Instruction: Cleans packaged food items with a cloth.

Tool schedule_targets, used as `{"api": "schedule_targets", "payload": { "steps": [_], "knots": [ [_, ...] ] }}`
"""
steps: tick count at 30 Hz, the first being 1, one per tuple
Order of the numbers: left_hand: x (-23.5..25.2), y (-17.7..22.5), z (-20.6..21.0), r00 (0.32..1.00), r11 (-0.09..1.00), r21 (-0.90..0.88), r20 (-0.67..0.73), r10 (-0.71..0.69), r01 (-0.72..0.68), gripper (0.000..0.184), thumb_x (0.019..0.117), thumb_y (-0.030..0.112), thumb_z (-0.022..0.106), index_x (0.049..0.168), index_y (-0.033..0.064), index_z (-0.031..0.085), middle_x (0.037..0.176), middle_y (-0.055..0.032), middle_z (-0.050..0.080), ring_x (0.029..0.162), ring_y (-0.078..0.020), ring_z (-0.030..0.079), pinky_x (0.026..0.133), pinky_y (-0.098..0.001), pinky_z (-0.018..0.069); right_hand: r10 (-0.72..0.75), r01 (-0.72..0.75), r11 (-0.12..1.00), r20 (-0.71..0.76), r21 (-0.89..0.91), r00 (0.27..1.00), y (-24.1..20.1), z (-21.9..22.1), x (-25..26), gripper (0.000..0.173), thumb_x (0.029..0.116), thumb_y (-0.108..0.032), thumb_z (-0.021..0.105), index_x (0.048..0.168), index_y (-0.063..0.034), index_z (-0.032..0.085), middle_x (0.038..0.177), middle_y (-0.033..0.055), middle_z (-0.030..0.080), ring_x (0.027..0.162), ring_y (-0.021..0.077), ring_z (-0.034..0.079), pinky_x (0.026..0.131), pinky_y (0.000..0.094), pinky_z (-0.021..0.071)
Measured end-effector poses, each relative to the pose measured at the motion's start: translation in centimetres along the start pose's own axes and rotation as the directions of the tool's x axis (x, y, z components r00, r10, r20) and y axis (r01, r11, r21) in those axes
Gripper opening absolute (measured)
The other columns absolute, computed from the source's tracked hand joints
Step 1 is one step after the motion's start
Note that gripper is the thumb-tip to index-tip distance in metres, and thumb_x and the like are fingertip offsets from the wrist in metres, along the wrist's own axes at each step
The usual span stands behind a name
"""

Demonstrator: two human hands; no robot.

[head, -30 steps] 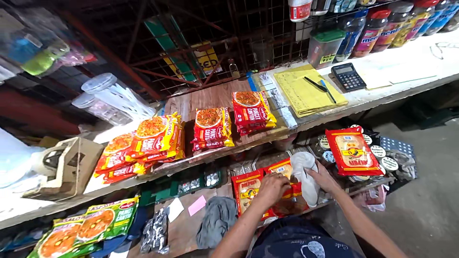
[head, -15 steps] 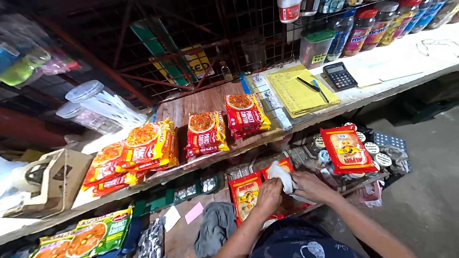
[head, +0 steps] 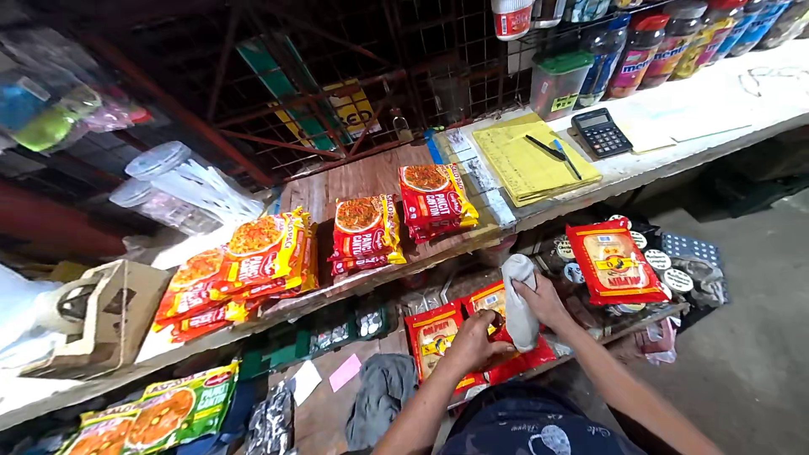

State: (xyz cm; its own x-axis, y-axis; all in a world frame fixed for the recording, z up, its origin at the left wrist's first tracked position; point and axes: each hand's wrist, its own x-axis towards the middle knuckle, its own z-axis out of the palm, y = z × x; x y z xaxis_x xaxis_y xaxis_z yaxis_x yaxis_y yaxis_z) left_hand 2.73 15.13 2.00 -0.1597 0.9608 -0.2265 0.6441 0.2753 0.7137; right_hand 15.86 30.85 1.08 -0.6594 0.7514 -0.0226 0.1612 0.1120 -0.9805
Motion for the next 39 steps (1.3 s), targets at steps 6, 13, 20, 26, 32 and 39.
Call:
{"api": "schedule_targets", "payload": {
  "steps": [6, 13, 20, 26, 32, 39],
  "knots": [
    [0.7, 0.4, 0.2, 0.934, 0.947, 0.174, 0.193, -0.301, 0.27, 0.07, 0.0924, 0.048, 0.069, 0.152, 0.0162, 0.047, 0.131, -0.0189, 0.066, 0.121, -0.0376, 0.063, 0.105, -0.0586, 0.0464, 0.091, -0.059, 0.981, -0.169, 0.187, 0.981, 1.5, -2.3, 0.4, 0.05, 0.1096, -0.03, 0.033, 0.12, 0.0108, 0.06, 0.102, 0.0118, 0.069, 0.094, 0.0056, 0.066, 0.091, 0.0277, 0.055],
    [1.7, 0.6, 0.6, 0.907, 0.916, 0.205, 0.177, -0.381, 0.345, 0.076, 0.0865, 0.038, 0.075, 0.152, 0.0137, 0.046, 0.125, -0.0219, 0.067, 0.117, -0.0392, 0.064, 0.102, -0.0589, 0.048, 0.174, -0.135, 0.973, 0.212, -0.187, 0.962, 1.8, 0.3, -2.1, 0.05, 0.1074, -0.031, 0.04, 0.131, 0.0083, 0.059, 0.123, 0.0268, 0.066, 0.118, 0.0327, 0.063, 0.107, 0.0494, 0.0465],
    [0.0, -2.7, -0.1, 0.928, 0.89, -0.263, 0.086, -0.362, 0.371, 0.07, 0.0863, 0.027, 0.08, 0.144, 0.0007, 0.051, 0.127, -0.0191, 0.066, 0.117, -0.0261, 0.065, 0.105, -0.0465, 0.0501, 0.134, -0.132, 0.955, -0.012, -0.265, 0.991, 11.5, 1.4, -2.8, 0.045, 0.1074, -0.03, 0.049, 0.121, 0.0095, 0.066, 0.108, 0.0273, 0.071, 0.107, 0.0375, 0.069, 0.1, 0.0537, 0.0503],
    [-3.0, -2.6, -0.6, 0.907, 0.642, -0.718, -0.036, -0.42, 0.269, 0.056, 0.0839, 0.003, 0.075, 0.135, -0.0033, 0.052, 0.106, -0.0109, 0.072, 0.09, -0.0134, 0.072, 0.084, -0.0316, 0.0612, 0.517, -0.379, 0.737, -0.105, 0.56, 0.85, 9.5, -1.5, -2.1, 0.057, 0.113, -0.039, 0.018, 0.14, -0.0008, 0.051, 0.122, 0.0148, 0.065, 0.109, 0.018, 0.065, 0.095, 0.0393, 0.0543],
    [-4.1, -1.5, 1.1, 0.884, 0.509, -0.848, -0.116, -0.453, 0.15, 0.058, 0.0827, 0.001, 0.071, 0.135, -0.004, 0.045, 0.099, -0.0077, 0.073, 0.083, -0.0117, 0.073, 0.078, -0.0298, 0.0627, 0.324, -0.314, 0.944, -0.107, 0.1, 0.94, 5.3, -0.7, -0.4, 0.05, 0.101, -0.024, 0.064, 0.139, 0.0062, 0.052, 0.125, 0.0243, 0.065, 0.115, 0.0278, 0.065, 0.103, 0.0444, 0.0504],
    [-5.0, -1.3, 1.9, 0.845, 0.401, -0.912, -0.148, -0.513, 0.084, 0.048, 0.0831, -0.001, 0.066, 0.127, -0.0004, 0.047, 0.091, -0.0032, 0.073, 0.078, -0.0089, 0.073, 0.073, -0.0273, 0.0622, 0.537, -0.416, 0.789, -0.178, 0.452, 0.824, 5.7, -2.1, 0.8, 0.048, 0.1118, -0.035, 0.037, 0.125, 0.0033, 0.061, 0.102, 0.0148, 0.068, 0.087, 0.0152, 0.065, 0.081, 0.0339, 0.0541]
  ]
}}
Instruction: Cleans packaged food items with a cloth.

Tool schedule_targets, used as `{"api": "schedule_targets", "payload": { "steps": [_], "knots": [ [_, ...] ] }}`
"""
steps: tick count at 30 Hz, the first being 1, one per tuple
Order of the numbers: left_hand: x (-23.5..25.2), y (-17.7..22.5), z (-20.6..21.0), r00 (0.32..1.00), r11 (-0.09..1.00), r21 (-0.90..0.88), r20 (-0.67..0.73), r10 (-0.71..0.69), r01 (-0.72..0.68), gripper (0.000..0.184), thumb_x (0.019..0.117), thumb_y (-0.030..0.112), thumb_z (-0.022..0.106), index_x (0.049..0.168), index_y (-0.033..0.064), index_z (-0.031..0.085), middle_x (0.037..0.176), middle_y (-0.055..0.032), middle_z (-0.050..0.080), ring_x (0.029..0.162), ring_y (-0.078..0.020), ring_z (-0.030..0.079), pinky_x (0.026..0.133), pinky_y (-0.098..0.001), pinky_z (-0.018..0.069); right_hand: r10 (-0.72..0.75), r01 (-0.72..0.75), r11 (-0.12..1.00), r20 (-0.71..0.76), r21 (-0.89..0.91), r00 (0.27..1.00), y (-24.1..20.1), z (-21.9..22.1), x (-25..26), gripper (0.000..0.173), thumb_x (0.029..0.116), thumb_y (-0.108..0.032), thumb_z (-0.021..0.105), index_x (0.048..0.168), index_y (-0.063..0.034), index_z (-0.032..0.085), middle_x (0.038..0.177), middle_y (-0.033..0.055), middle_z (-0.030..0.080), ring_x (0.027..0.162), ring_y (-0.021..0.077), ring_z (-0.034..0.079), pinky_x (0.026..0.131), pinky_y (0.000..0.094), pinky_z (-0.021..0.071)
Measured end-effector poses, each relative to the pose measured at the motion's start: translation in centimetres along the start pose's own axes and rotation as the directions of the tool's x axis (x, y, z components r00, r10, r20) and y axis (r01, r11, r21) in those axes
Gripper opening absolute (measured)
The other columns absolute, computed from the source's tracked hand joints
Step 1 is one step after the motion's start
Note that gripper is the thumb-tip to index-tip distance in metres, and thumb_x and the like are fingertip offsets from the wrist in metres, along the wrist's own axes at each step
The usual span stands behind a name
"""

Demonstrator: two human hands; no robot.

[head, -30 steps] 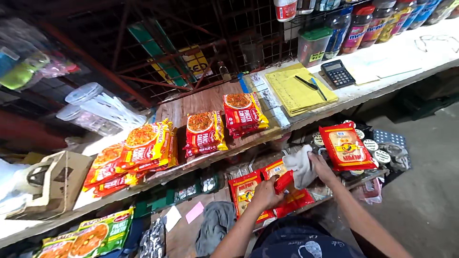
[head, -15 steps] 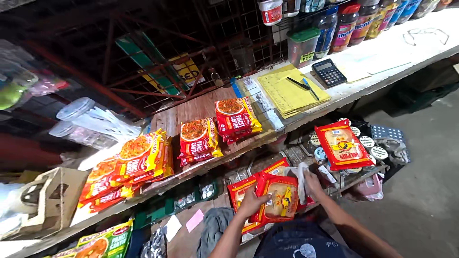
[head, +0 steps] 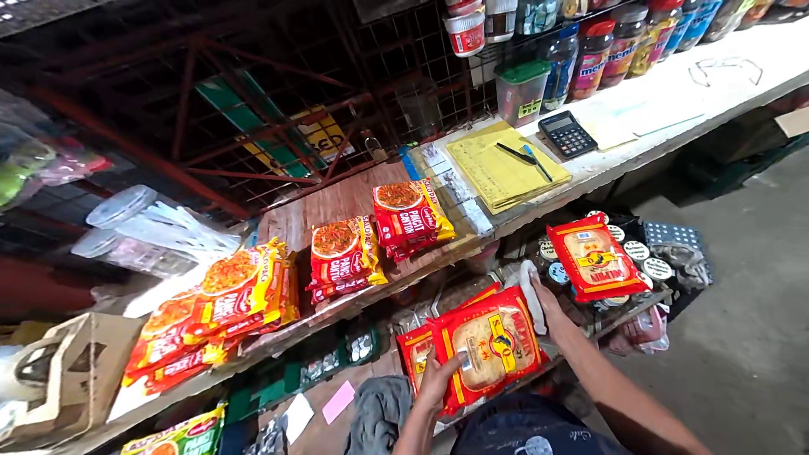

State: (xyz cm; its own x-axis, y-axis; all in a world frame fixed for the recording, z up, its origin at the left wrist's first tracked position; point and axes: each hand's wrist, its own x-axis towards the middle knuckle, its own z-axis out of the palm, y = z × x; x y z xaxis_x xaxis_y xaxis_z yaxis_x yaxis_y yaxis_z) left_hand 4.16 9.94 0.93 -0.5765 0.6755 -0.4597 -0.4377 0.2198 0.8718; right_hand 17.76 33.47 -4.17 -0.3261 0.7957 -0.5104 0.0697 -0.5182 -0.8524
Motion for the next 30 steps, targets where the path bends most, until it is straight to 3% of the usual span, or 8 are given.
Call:
{"api": "schedule_targets", "payload": {
  "steps": [2, 6, 8, 10, 16, 22, 26, 30],
  "knots": [
    [-0.3, -0.4, -0.2, 0.999, 0.999, -0.043, -0.042, -0.013, 0.011, 0.051, 0.0845, 0.003, 0.065, 0.131, -0.0002, 0.044, 0.092, -0.0041, 0.072, 0.079, -0.0091, 0.072, 0.073, -0.0271, 0.0622, -0.018, 0.004, 0.98, 0.069, 0.201, 0.997, 0.3, -1.8, -0.4, 0.046, 0.1129, -0.034, 0.026, 0.113, -0.0029, 0.06, 0.08, 0.0028, 0.064, 0.065, 0.0066, 0.061, 0.059, 0.0235, 0.0536],
    [-0.4, -0.8, -0.5, 0.991, 0.996, -0.09, -0.131, -0.033, 0.021, 0.052, 0.0895, 0.006, 0.061, 0.137, -0.0007, 0.04, 0.095, -0.0066, 0.071, 0.08, -0.0089, 0.072, 0.072, -0.0267, 0.0618, -0.006, -0.052, 0.977, 0.27, 0.206, 0.963, -1.2, -3.3, -3.8, 0.037, 0.1119, -0.021, 0.024, 0.118, -0.0037, 0.056, 0.086, 0.0015, 0.064, 0.071, 0.0047, 0.061, 0.065, 0.0217, 0.0537],
    [-0.2, -0.9, -0.2, 0.991, 0.996, -0.091, -0.131, -0.028, 0.016, 0.051, 0.0886, 0.006, 0.062, 0.135, -0.0012, 0.042, 0.095, -0.0072, 0.071, 0.08, -0.0096, 0.072, 0.073, -0.0274, 0.062, -0.059, 0.062, 0.998, 0.372, 0.003, 0.926, -1.5, -1.9, -4.9, 0.036, 0.1066, -0.018, 0.045, 0.135, 0.0018, 0.051, 0.108, 0.0092, 0.067, 0.092, 0.0093, 0.065, 0.085, 0.0276, 0.0555],
    [-0.1, -0.8, -0.2, 0.993, 0.998, -0.064, -0.113, -0.03, 0.023, 0.051, 0.0896, 0.006, 0.06, 0.135, -0.0025, 0.039, 0.095, -0.0068, 0.069, 0.081, -0.0087, 0.071, 0.075, -0.0268, 0.061, -0.114, 0.155, 0.983, 0.345, -0.094, 0.932, -1.6, -0.6, -5.4, 0.048, 0.0977, -0.024, 0.059, 0.134, 0.0058, 0.051, 0.109, 0.0125, 0.066, 0.093, 0.0109, 0.066, 0.088, 0.0303, 0.0565],
    [-0.7, -0.4, 1.0, 0.993, 0.989, -0.131, -0.092, -0.075, 0.063, 0.049, 0.0949, 0.008, 0.056, 0.139, 0.0011, 0.037, 0.096, -0.0059, 0.07, 0.081, -0.0096, 0.072, 0.074, -0.0277, 0.0619, -0.134, 0.155, 0.96, 0.103, -0.235, 0.986, -2.5, 0.2, -4.3, 0.034, 0.1082, -0.019, 0.05, 0.117, 0.0109, 0.061, 0.103, 0.0156, 0.068, 0.089, 0.0075, 0.062, 0.087, 0.0261, 0.0504],
    [-0.3, -0.7, 0.7, 0.985, 0.99, -0.131, -0.168, 0.024, -0.046, 0.036, 0.0951, 0.007, 0.057, 0.129, -0.0012, 0.046, 0.091, -0.0042, 0.072, 0.078, -0.0077, 0.072, 0.072, -0.0258, 0.0618, -0.095, 0.22, 0.921, 0.363, -0.32, 0.927, -1.5, -2.0, -4.5, 0.034, 0.1044, -0.014, 0.056, 0.13, 0.0088, 0.056, 0.117, 0.0173, 0.066, 0.103, 0.0116, 0.064, 0.096, 0.0283, 0.0517],
    [-0.4, -0.6, 0.5, 0.987, 0.987, -0.162, -0.163, -0.007, -0.02, 0.037, 0.0961, 0.008, 0.055, 0.131, -0.0005, 0.045, 0.092, -0.0058, 0.072, 0.08, -0.0095, 0.073, 0.072, -0.0272, 0.0625, -0.206, 0.209, 0.935, 0.041, -0.287, 0.978, -2.2, -2.4, -3.2, 0.041, 0.0995, -0.013, 0.063, 0.133, 0.0093, 0.056, 0.117, 0.0233, 0.067, 0.105, 0.025, 0.067, 0.097, 0.0427, 0.0535],
    [-0.1, -0.2, 1.5, 0.971, 0.959, -0.282, -0.237, -0.04, -0.029, 0.029, 0.1031, 0.011, 0.049, 0.13, 0.0007, 0.047, 0.093, -0.0088, 0.072, 0.081, -0.0128, 0.073, 0.071, -0.0302, 0.063, -0.031, 0.032, 0.999, -0.045, 0.026, 0.999, -1.5, -5.0, -3.2, 0.039, 0.1097, -0.03, 0.045, 0.13, 0.0004, 0.056, 0.101, 0.0104, 0.068, 0.083, 0.0118, 0.066, 0.076, 0.0315, 0.0571]
  ]
}}
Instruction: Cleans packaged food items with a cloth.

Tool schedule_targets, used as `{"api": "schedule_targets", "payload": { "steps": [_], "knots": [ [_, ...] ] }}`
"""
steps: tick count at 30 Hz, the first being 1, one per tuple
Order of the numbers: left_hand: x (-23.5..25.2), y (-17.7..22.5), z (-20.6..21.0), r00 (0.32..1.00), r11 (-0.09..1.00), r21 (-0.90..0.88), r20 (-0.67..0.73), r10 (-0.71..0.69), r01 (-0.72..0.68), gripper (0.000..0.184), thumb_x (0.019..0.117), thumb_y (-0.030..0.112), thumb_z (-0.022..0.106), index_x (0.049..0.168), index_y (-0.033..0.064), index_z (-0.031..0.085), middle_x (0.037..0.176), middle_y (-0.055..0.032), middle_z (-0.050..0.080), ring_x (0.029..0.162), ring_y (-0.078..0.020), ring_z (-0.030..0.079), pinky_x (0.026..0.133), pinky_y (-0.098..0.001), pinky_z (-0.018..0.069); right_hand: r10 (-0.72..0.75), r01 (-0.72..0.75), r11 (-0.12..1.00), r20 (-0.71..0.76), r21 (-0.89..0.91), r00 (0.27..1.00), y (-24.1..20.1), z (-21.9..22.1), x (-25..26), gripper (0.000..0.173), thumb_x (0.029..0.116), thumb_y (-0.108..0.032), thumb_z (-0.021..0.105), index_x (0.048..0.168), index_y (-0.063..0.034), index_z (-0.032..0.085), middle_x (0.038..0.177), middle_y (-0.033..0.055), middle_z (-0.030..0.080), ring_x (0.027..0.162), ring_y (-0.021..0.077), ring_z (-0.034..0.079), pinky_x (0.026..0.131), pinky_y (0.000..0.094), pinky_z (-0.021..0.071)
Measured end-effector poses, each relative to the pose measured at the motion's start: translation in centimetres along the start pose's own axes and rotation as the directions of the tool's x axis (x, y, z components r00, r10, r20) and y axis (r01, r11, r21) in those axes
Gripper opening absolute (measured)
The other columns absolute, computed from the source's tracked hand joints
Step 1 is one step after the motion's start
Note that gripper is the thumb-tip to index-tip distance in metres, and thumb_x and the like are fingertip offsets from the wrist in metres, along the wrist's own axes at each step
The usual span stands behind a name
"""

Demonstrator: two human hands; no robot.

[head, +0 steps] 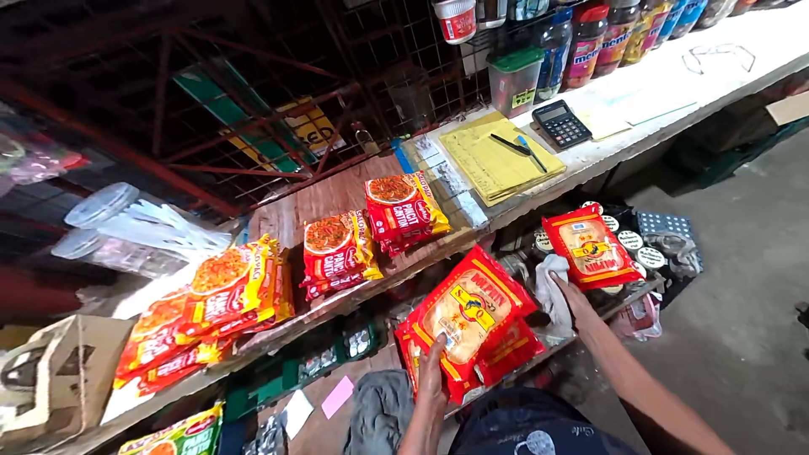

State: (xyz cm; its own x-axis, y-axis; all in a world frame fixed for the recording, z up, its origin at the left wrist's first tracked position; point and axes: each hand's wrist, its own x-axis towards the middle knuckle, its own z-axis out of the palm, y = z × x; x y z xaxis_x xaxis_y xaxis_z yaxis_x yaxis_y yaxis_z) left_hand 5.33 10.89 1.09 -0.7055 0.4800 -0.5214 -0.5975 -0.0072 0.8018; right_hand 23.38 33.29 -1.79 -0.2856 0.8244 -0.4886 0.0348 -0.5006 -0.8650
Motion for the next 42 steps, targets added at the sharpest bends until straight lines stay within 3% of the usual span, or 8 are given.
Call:
{"api": "schedule_targets", "payload": {
  "steps": [3, 6, 8, 12, 25, 31, 36, 42],
  "knots": [
    [-0.3, -0.6, 2.8, 0.999, 0.998, -0.065, -0.046, -0.009, 0.006, 0.031, 0.1032, 0.012, 0.051, 0.132, 0.0006, 0.047, 0.097, -0.0112, 0.069, 0.084, -0.0152, 0.071, 0.073, -0.0324, 0.0618, -0.114, 0.157, 0.975, 0.253, -0.154, 0.961, 2.8, -3.0, -7.6, 0.044, 0.1078, -0.012, 0.043, 0.148, 0.0045, 0.041, 0.133, 0.0142, 0.062, 0.118, 0.0092, 0.062, 0.102, 0.0263, 0.052],
    [-0.9, -2.2, 5.1, 0.999, 0.997, -0.069, -0.042, -0.025, 0.022, 0.039, 0.1024, 0.011, 0.055, 0.137, -0.0001, 0.042, 0.103, -0.0134, 0.068, 0.087, -0.016, 0.071, 0.077, -0.0331, 0.0611, -0.07, 0.136, 0.979, 0.375, -0.151, 0.924, 3.6, 0.7, -11.7, 0.034, 0.1018, -0.005, 0.046, 0.134, 0.0054, 0.049, 0.113, 0.0052, 0.068, 0.102, 0.0016, 0.064, 0.09, 0.0196, 0.0538],
    [-1.1, -3.3, 5.4, 0.999, 0.999, -0.011, -0.001, 0.034, -0.034, 0.049, 0.0999, 0.009, 0.058, 0.142, -0.0026, 0.036, 0.111, -0.0154, 0.064, 0.093, -0.0154, 0.068, 0.083, -0.0327, 0.0593, 0.053, -0.088, 0.987, 0.251, 0.132, 0.967, 4.0, 6.0, -10.7, 0.041, 0.1128, -0.025, 0.027, 0.135, 0.002, 0.048, 0.106, 0.0097, 0.066, 0.095, 0.0097, 0.066, 0.086, 0.0278, 0.0558],
    [-1.6, -3.8, 4.9, 0.999, 0.999, 0.016, 0.032, 0.039, -0.039, 0.048, 0.098, 0.002, 0.059, 0.14, -0.0013, 0.036, 0.107, -0.0144, 0.065, 0.088, -0.0154, 0.07, 0.077, -0.0327, 0.0605, 0.118, -0.086, 0.966, -0.12, 0.243, 0.986, 2.8, 6.5, -5.0, 0.051, 0.1097, -0.041, 0.041, 0.13, 0.0024, 0.057, 0.106, 0.0165, 0.066, 0.092, 0.02, 0.065, 0.084, 0.0396, 0.0553],
    [-2.7, -2.7, 2.8, 0.991, 1.0, -0.004, 0.132, -0.023, 0.023, 0.038, 0.0919, -0.004, 0.058, 0.127, 0.002, 0.044, 0.092, -0.0069, 0.071, 0.078, -0.0144, 0.073, 0.07, -0.0321, 0.0624, -0.203, 0.185, 0.975, -0.165, -0.122, 0.965, -0.5, 1.7, 1.0, 0.037, 0.095, -0.015, 0.072, 0.122, 0.0079, 0.062, 0.106, 0.0167, 0.069, 0.093, 0.0151, 0.066, 0.088, 0.0341, 0.0536],
    [-2.7, -1.9, 2.5, 0.992, 0.999, -0.016, 0.118, -0.037, 0.039, 0.04, 0.0931, -0.002, 0.057, 0.13, 0.0027, 0.041, 0.093, -0.0068, 0.071, 0.08, -0.0141, 0.073, 0.071, -0.0316, 0.0629, -0.392, 0.392, 0.919, 0.006, -0.028, 0.92, -5.9, -1.1, -0.6, 0.033, 0.1098, -0.019, 0.034, 0.121, 0.0053, 0.053, 0.088, -0.0001, 0.067, 0.078, 0.0013, 0.067, 0.077, 0.024, 0.0596],
    [-2.4, -2.4, 3.5, 0.987, 0.998, 0.01, 0.149, -0.067, 0.066, 0.041, 0.0936, -0.001, 0.058, 0.131, 0.001, 0.041, 0.095, -0.0085, 0.071, 0.081, -0.0144, 0.073, 0.073, -0.0314, 0.0622, -0.41, 0.625, 0.505, 0.472, -0.595, 0.78, -4.9, 3.3, -3.4, 0.054, 0.1029, -0.032, 0.054, 0.136, 0.0103, 0.056, 0.141, 0.0293, 0.055, 0.136, 0.0374, 0.052, 0.117, 0.0492, 0.0376],
    [-1.4, -3.2, 3.6, 0.99, 0.995, 0.083, 0.121, -0.069, 0.059, 0.037, 0.0995, 0.0, 0.049, 0.134, 0.0007, 0.038, 0.099, -0.0071, 0.065, 0.083, -0.0097, 0.067, 0.073, -0.0278, 0.058, -0.582, 0.909, 0.04, 0.73, -0.415, 0.359, 2.2, 6.8, -7.0, 0.033, 0.0887, -0.022, 0.069, 0.111, 0.0022, 0.074, 0.123, 0.0201, 0.071, 0.123, 0.0394, 0.064, 0.108, 0.0552, 0.0471]
  ]
}}
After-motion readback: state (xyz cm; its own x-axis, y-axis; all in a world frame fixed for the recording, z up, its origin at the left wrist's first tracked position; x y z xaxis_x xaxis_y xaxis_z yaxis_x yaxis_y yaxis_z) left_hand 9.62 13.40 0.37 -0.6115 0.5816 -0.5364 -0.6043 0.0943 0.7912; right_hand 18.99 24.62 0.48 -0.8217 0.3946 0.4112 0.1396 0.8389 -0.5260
